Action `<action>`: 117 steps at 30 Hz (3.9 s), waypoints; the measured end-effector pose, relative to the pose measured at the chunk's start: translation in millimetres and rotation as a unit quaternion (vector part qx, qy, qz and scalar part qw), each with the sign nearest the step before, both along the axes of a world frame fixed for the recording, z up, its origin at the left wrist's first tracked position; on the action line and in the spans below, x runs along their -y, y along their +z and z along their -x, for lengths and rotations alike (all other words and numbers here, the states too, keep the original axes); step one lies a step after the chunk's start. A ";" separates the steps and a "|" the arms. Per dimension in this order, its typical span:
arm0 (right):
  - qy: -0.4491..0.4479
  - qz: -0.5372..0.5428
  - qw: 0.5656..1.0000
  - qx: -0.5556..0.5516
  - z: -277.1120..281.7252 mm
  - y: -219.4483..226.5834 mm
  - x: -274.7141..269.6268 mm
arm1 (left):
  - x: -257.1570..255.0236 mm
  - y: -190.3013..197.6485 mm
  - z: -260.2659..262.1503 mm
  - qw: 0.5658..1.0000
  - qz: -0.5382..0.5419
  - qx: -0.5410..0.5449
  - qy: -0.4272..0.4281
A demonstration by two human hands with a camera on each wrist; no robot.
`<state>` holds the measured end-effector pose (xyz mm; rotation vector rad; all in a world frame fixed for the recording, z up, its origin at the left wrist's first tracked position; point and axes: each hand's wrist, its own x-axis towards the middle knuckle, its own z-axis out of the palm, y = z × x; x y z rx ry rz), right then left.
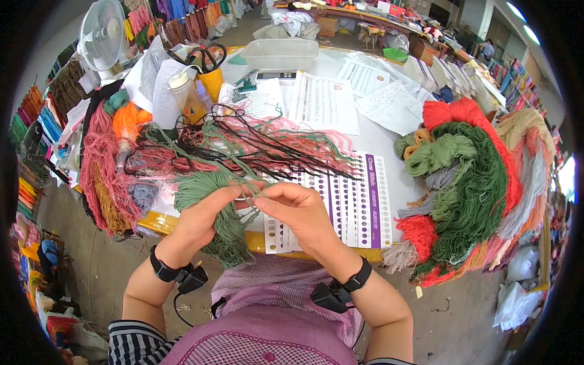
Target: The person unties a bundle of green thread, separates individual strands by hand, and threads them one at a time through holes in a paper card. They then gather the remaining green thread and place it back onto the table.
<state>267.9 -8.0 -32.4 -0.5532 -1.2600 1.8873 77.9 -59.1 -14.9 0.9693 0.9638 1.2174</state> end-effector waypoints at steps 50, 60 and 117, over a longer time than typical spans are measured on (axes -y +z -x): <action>0.059 -0.393 0.829 0.394 -30.8 -46.9 -35.8 | -85.0 -40.9 6.4 0.732 -0.157 -0.662 -0.029; 0.036 -0.367 0.837 0.403 -33.7 -40.9 -31.8 | -96.0 -55.5 66.3 0.568 -0.328 -0.719 0.230; -0.123 -0.243 0.814 0.514 -8.7 -35.1 -61.7 | -104.2 -48.9 -21.1 0.927 0.127 -0.276 -0.222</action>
